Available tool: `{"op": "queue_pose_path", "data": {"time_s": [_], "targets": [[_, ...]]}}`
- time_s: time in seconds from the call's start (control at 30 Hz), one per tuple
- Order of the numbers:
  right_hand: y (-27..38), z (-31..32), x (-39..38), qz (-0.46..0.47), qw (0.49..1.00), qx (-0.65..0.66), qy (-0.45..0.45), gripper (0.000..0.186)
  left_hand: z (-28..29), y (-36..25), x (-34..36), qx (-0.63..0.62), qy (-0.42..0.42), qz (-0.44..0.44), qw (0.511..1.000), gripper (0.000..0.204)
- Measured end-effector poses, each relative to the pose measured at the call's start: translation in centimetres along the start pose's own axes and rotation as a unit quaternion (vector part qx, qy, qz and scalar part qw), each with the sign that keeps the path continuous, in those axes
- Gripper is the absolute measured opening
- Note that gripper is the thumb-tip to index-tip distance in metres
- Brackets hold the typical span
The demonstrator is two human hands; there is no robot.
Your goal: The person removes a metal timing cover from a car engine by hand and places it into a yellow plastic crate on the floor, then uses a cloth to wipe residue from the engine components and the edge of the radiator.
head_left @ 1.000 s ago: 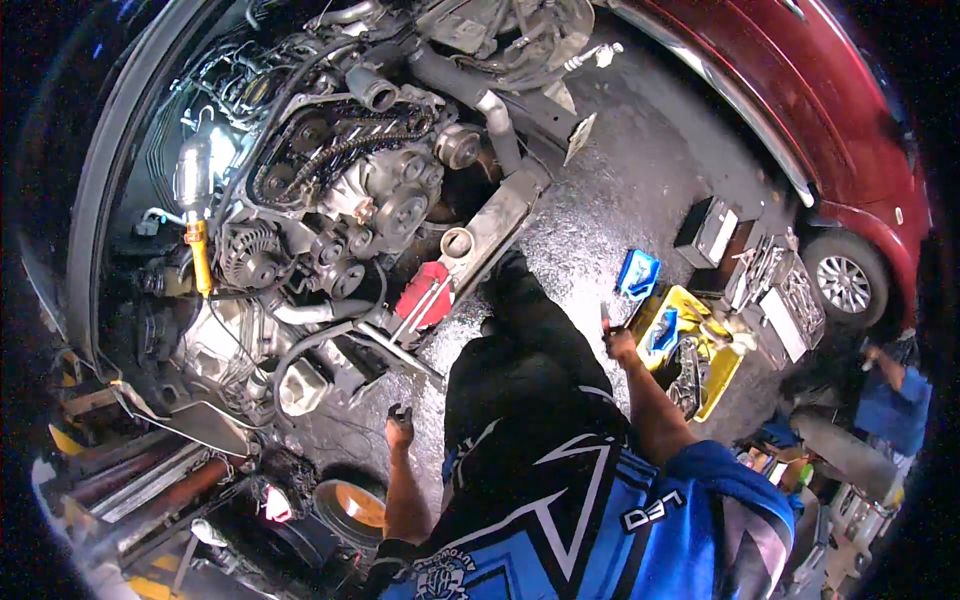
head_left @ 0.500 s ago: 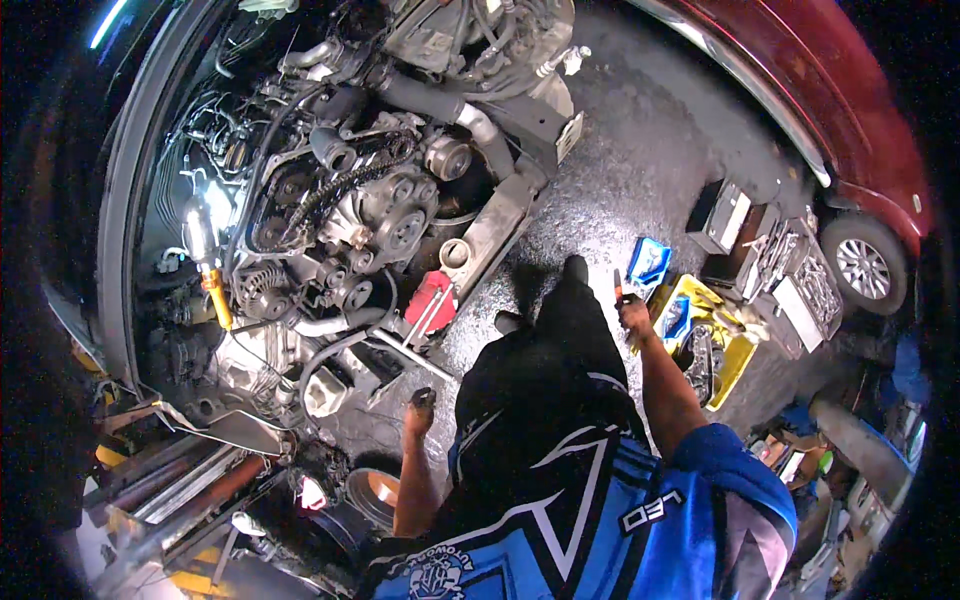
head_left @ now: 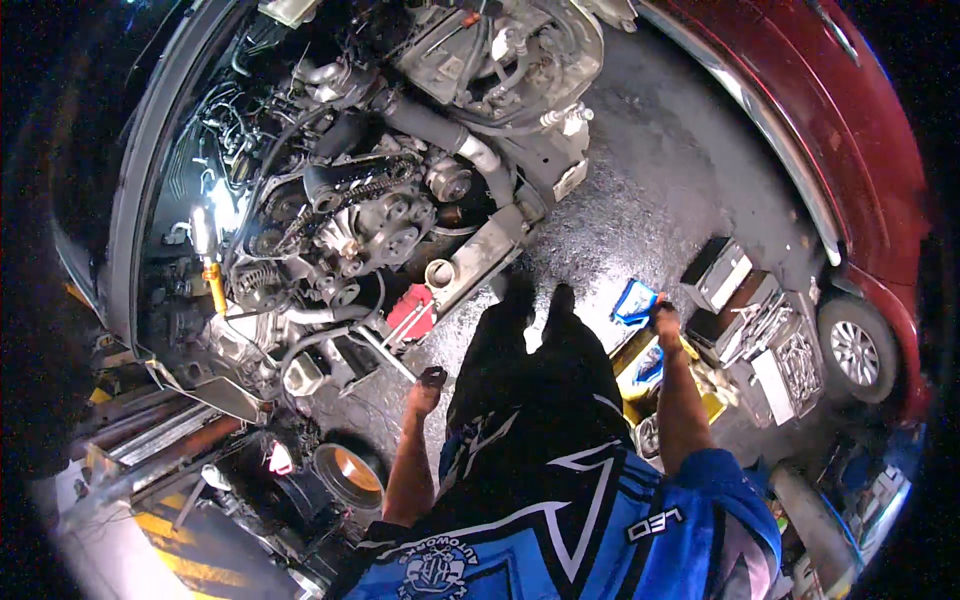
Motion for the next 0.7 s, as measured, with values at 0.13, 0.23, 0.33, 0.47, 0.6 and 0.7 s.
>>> {"op": "queue_pose_path", "data": {"time_s": [0.13, 0.23, 0.33, 0.47, 0.6, 0.7], "targets": [[-2.8, -7.8, 0.8, -0.501, 0.483, 0.678, 0.237, 0.019, 0.6, 0.7, 0.6, -0.004, -0.031, 0.138, 0.990, 0.029], [1.0, -7.5, -1.2, -0.630, 0.225, 0.622, 0.407, 0.023, 0.1, 1.8, 0.4, -0.012, -0.015, 0.203, 0.979, 0.027], [3.3, -6.6, -2.2, -0.589, 0.210, 0.594, 0.506, 0.025, -1.1, 3.1, 0.4, -0.178, -0.002, 0.265, 0.948, 0.028], [3.2, -3.9, -0.8, -0.497, 0.329, 0.687, 0.416, 0.020, -0.6, -0.2, 3.3, -0.035, -0.030, 0.074, 0.996, 0.028], [4.4, -3.1, -7.8, -0.609, 0.220, 0.627, 0.433, 0.022, -0.6, -0.5, 5.9, -0.045, 0.012, 0.107, 0.993, 0.025], [4.6, -0.9, -10.4, -0.585, 0.221, 0.611, 0.485, 0.028, -0.7, 1.5, 6.0, -0.014, 0.017, 0.228, 0.973, 0.030]]}}
Point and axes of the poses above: each hand's wrist, its own x-axis towards the middle knuckle, its own z-axis out of the back of the hand, y = z × x, the point moved 10 cm from there along x, towards the middle knuckle, and after that the axes turned 8 degrees about -y, right-handed, at the moved point
